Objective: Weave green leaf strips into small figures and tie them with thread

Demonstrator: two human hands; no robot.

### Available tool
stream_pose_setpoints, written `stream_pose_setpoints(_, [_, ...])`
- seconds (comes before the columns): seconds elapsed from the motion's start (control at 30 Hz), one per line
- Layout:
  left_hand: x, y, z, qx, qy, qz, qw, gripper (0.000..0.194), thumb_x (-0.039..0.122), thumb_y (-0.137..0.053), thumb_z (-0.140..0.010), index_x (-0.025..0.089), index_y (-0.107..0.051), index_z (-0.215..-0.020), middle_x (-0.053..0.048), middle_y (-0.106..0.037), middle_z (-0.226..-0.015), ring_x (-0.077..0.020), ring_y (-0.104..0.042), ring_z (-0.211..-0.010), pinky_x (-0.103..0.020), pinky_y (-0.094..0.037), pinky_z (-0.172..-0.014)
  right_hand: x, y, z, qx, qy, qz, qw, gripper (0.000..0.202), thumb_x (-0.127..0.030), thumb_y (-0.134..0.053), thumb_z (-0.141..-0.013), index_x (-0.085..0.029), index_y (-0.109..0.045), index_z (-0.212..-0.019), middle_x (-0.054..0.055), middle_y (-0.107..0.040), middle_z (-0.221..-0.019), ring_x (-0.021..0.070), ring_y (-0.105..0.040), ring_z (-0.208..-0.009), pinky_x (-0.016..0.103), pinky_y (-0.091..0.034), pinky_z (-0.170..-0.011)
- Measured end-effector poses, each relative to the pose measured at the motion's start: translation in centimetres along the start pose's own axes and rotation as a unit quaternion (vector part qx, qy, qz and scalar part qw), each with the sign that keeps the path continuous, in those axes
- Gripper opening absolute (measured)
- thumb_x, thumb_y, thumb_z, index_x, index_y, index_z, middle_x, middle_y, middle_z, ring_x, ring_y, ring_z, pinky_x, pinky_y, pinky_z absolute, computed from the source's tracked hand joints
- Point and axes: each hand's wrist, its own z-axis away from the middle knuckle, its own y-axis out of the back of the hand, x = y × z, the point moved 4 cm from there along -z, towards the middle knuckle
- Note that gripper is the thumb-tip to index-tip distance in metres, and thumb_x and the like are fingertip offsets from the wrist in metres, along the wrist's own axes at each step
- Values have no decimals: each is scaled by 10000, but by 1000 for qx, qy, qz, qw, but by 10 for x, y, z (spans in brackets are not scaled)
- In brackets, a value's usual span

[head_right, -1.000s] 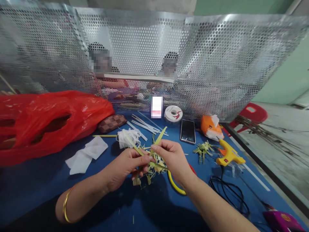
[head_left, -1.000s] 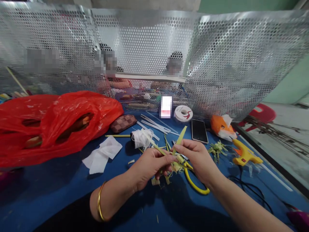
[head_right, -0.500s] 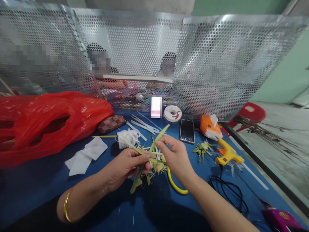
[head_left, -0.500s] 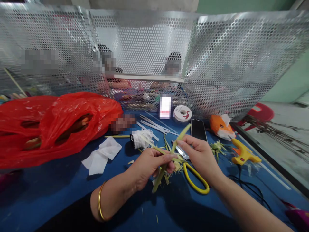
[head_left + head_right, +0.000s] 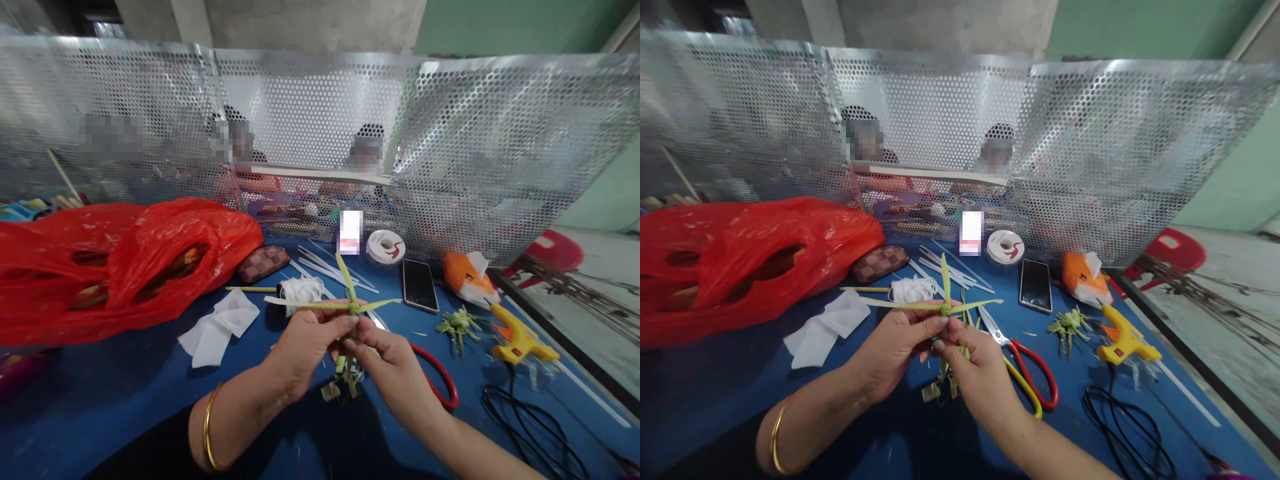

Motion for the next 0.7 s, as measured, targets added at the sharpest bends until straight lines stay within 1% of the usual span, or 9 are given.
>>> stream_pose_setpoints(0.03, [-1, -1, 0, 0, 0, 4, 1000, 270, 244, -732, -723, 156, -742, -978, -25, -676, -696, -76, -504, -548, -181, -296, -431, 0, 0, 0, 2, 4, -11, 1000, 306, -303, -489, -933, -197, -702, -742, 41, -672, -770, 174, -604, -728, 284, -493, -698])
stream_pose_setpoints(0.1, [-3, -2, 0, 6, 1, 13, 1000, 284, 247, -749, -708, 142, -741, -972, -34, -676, -701, -83, -521, -561, -176, -298, -419, -1, 2, 1, 3, 37, 0, 999, 314, -288, -471, -943, -198, -704, -753, 47, -673, -790, 171, -599, -726, 280, -488, -693])
stream_pose_setpoints(0.2, [-3, -2, 1, 11, 1, 28, 1000, 309, 248, -771, -687, 125, -739, -968, -57, -694, -763, -92, -546, -589, -172, -311, -406, -4, 6, 3, -5, 95, 62, 993, 309, -250, -459, -947, -210, -700, -757, 50, -669, -789, 177, -596, -738, 294, -476, -719])
stream_pose_setpoints(0.27, [-4, -1, 1, 15, 6, 35, 999, 307, 243, -772, -684, 124, -738, -965, -60, -698, -771, -92, -554, -591, -167, -320, -401, -4, 7, 4, -11, 115, 102, 988, 316, -230, -439, -951, -217, -694, -765, 51, -664, -781, 186, -598, -767, 310, -469, -748])
stream_pose_setpoints(0.37, [-7, 0, 0, 15, 15, 40, 999, 286, 224, -757, -689, 134, -735, -960, -54, -698, -749, -95, -574, -591, -156, -326, -395, -5, 7, 5, -12, 135, 143, 980, 318, -211, -423, -953, -222, -682, -769, 49, -654, -782, 190, -597, -796, 327, -457, -781])
stream_pose_setpoints(0.5, [-8, 1, -1, 11, 15, 40, 999, 251, 201, -739, -701, 135, -734, -943, -41, -691, -729, -86, -569, -570, -150, -317, -381, -8, 7, 5, -12, 151, 171, 974, 319, -183, -415, -948, -221, -669, -759, 50, -639, -776, 189, -596, -790, 337, -448, -789])
stream_pose_setpoints(0.7, [-9, 1, -2, 13, 21, 40, 999, 289, 229, -751, -691, 136, -735, -963, -45, -678, -730, -83, -542, -572, -160, -298, -401, -9, 5, 5, 3, 168, 197, 966, 299, -152, -426, -940, -219, -658, -762, 44, -646, -783, 183, -601, -788, 324, -443, -769])
